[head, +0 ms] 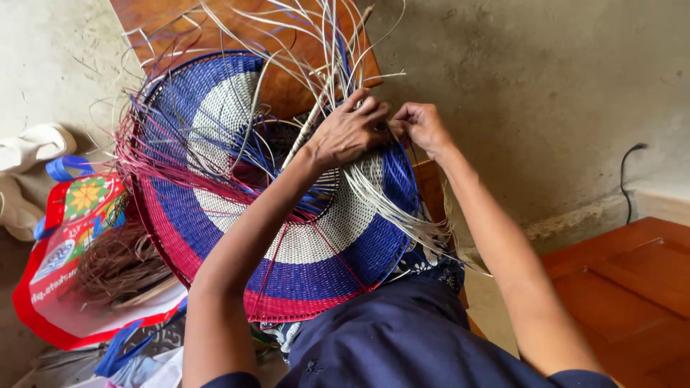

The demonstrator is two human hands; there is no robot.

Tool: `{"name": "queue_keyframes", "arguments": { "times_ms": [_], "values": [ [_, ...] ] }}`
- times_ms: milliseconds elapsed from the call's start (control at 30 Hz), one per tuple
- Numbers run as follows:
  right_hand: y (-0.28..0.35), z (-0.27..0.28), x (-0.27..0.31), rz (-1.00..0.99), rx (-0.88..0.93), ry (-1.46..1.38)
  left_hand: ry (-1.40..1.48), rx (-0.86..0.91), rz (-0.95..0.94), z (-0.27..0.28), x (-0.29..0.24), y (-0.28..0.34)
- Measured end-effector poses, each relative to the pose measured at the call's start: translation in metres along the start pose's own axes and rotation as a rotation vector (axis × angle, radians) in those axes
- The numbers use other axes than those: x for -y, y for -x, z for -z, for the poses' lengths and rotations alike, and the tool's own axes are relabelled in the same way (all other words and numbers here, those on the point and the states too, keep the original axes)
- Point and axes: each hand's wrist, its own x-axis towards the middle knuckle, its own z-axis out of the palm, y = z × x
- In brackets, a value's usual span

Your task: Weaving colored fibers into a circular mat pattern

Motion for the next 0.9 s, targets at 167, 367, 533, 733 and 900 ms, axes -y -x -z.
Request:
{"name": "queue_keyframes", "arguments": {
  "times_ms": [167, 367, 533, 733, 900],
  "values": [
    [0.003, 0.055, 0.114, -0.008, -0.265, 0.046, 0.037, 0.033, 0.061, -0.008, -0.001, -0.005],
    [0.026, 0.156, 0.170, 0.171, -0.565, -0.348, 0.356, 0.015, 0.185, -0.031, 0.003, 0.005],
    [0.087, 0.012, 0.145, 0.128, -0.150, 0.025, 0.830, -0.021, 0.328, -0.018, 0.010, -0.002],
    [0.081, -0.001, 0.143, 0.408, 0.063, 0.377, 1.157, -0.091, 0.389, -0.007, 0.009, -0.012],
    [0.104, 0.210, 0.228, 0.207, -0.186, -0.617, 0.556, 0.011, 0.311, -0.050, 0.007, -0.002]
  ]
}}
